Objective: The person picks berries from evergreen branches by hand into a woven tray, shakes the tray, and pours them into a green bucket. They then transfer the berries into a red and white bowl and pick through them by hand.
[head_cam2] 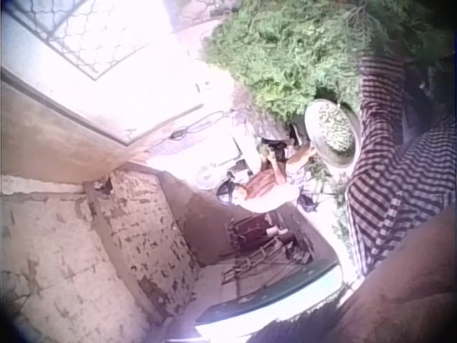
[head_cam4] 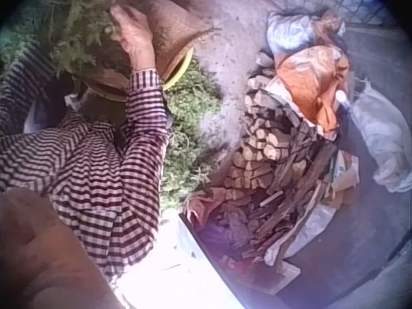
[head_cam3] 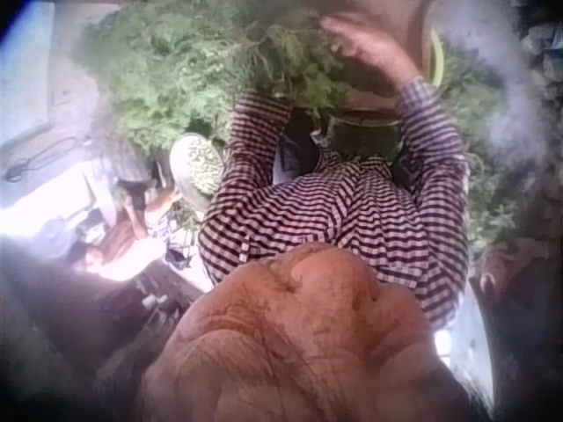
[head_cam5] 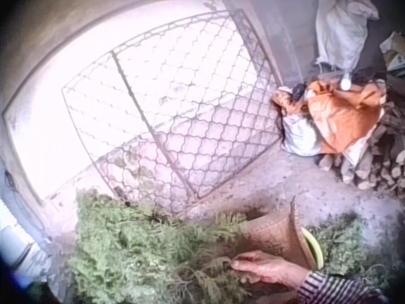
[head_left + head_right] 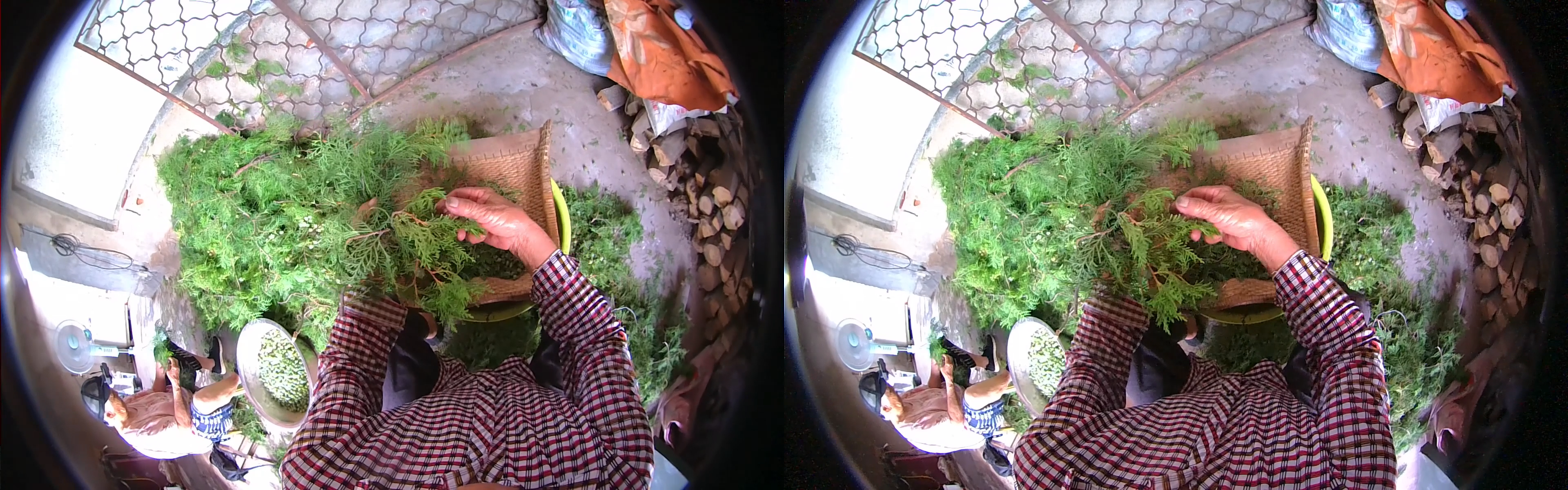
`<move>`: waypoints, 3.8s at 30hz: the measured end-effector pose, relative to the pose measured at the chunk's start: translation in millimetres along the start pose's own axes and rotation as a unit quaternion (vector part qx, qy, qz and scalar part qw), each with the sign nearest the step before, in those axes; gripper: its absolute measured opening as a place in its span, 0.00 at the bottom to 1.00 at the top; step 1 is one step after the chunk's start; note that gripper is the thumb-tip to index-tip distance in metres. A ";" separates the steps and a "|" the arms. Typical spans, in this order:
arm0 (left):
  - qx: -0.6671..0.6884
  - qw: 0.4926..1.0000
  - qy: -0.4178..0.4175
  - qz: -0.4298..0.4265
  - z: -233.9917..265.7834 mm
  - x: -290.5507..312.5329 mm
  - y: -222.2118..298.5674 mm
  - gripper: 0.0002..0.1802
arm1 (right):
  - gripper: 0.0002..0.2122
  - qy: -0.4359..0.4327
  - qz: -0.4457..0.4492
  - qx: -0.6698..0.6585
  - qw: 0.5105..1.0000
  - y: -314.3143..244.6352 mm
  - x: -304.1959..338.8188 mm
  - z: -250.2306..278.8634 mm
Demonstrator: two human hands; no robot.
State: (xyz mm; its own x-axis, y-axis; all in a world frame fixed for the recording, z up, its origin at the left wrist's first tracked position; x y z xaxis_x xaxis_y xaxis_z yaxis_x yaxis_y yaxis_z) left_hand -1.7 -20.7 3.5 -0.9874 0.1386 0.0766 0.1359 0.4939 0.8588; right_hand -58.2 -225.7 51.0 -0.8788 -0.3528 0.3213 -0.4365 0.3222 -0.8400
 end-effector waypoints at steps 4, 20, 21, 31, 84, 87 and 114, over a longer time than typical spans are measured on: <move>-0.004 1.000 0.002 0.002 -0.6 0.3 -2.2 0.19 | 0.14 -0.047 -0.003 -0.009 0.999 5.0 -2.0 -5.8; 0.026 0.999 -0.004 0.048 6.8 -7.9 -7.0 0.20 | 0.05 0.093 0.182 -0.104 0.973 -9.9 -3.4 37.3; 0.035 0.998 -0.007 0.058 10.3 -9.9 -6.0 0.20 | 0.06 0.117 0.161 -0.117 0.973 -11.7 0.0 42.4; 0.064 0.994 0.045 0.081 18.1 -16.0 -22.7 0.22 | 0.09 0.059 0.084 0.020 0.995 0.1 -5.3 2.3; -0.112 0.992 0.054 0.031 -0.1 -44.3 2.0 0.16 | 0.10 0.078 0.375 0.535 0.753 -3.9 22.5 5.7; -0.006 0.997 0.053 0.062 -3.6 -44.5 -11.2 0.12 | 0.22 0.221 0.322 0.638 0.663 -5.8 27.5 20.5; 0.091 0.961 -0.178 0.191 -49.3 10.9 21.2 0.21 | 0.25 0.102 0.146 0.125 0.976 13.9 -1.1 48.0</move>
State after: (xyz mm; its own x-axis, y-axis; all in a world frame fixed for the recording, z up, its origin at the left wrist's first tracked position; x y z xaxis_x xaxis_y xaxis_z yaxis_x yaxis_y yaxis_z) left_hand -13.5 -51.0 47.5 -0.7769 0.6082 0.1624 0.5262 0.4857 0.6980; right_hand -54.0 -263.0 17.9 -0.9899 -0.0873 0.1118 -0.1240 0.1489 -0.9811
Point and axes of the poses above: each hand's wrist, its own x-axis away from the middle knuckle, its own z-axis out of the back of the hand, y = z × x, the point moved 2 cm from there along -x, towards the middle knuckle, and after that the axes turned 4 degrees about x, right-handed, at the moved point
